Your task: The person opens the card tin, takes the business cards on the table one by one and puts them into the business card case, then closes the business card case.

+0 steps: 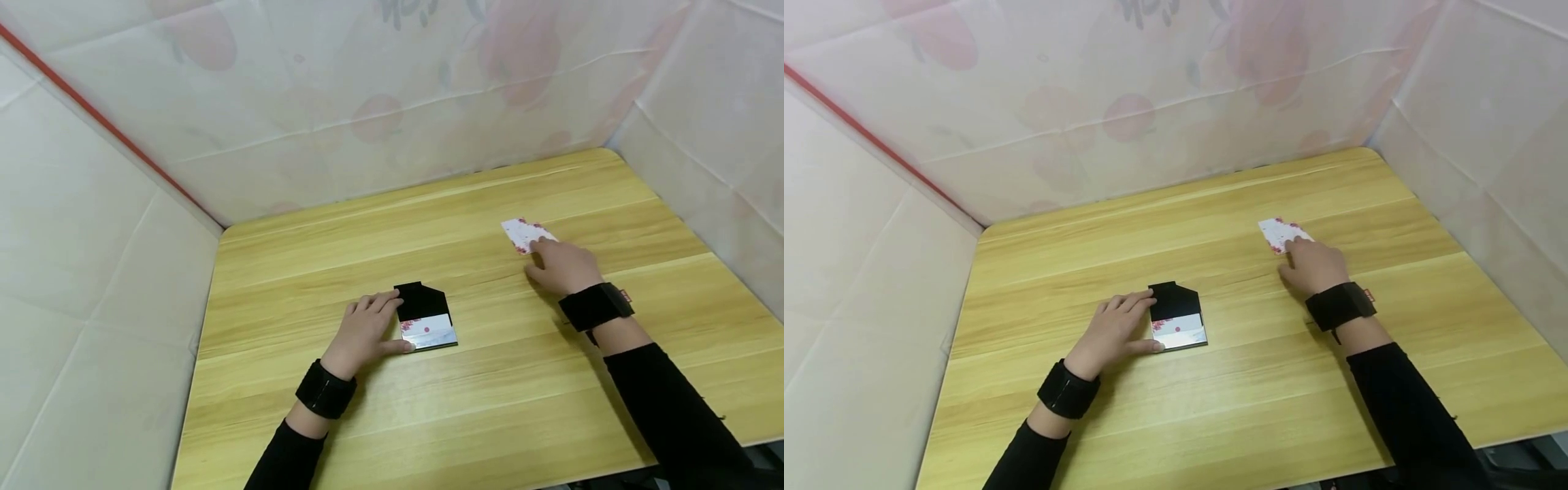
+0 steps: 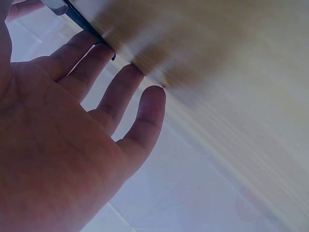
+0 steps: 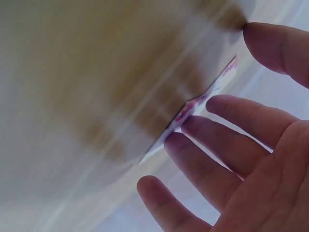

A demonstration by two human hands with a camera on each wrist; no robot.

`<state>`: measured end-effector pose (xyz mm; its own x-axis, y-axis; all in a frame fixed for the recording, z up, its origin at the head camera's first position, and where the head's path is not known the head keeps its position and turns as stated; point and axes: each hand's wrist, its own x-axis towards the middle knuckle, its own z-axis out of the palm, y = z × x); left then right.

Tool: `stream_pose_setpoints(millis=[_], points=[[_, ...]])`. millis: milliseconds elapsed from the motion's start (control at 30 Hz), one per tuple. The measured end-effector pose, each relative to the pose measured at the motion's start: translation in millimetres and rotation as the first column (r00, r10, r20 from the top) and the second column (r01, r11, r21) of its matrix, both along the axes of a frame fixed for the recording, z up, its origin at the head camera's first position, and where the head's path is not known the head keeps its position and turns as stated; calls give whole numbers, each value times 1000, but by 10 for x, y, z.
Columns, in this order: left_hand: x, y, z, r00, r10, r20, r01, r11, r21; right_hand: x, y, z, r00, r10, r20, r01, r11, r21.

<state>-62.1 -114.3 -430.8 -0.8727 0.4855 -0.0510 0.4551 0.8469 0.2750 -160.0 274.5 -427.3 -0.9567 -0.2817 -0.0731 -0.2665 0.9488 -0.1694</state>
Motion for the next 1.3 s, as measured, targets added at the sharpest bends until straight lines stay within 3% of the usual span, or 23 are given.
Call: stream_pose_setpoints(millis=[167,333,500,733,867,1167,1300], points=[[-1,-11,3,1000,1,2,-1,1000,-2,151,-345,34,995,96,-20,-95,995,35],[-8,-20,-6,1000,-4,-7,4,1000,1,213,-554,14,982,164,-97,-166,986,-6],[-20,-30,-16,1000,-4,-14,4,1000,-3,180,-623,35,979,154,-134,-166,983,-81],[-24,-26,-18,1000,-4,-11,4,1000,-6,46,-577,51,999,36,-25,-38,996,-76],[-26,-21,-19,1000,-4,-10,4,1000,-9,-27,-550,34,1000,10,19,-9,997,-74],[-34,-8,-8,1000,-5,-10,5,1000,-12,-185,-525,34,981,-13,194,45,986,-158],[-31,-6,-4,1000,-6,-9,6,1000,-11,-218,-509,46,976,-10,217,53,980,-191]])
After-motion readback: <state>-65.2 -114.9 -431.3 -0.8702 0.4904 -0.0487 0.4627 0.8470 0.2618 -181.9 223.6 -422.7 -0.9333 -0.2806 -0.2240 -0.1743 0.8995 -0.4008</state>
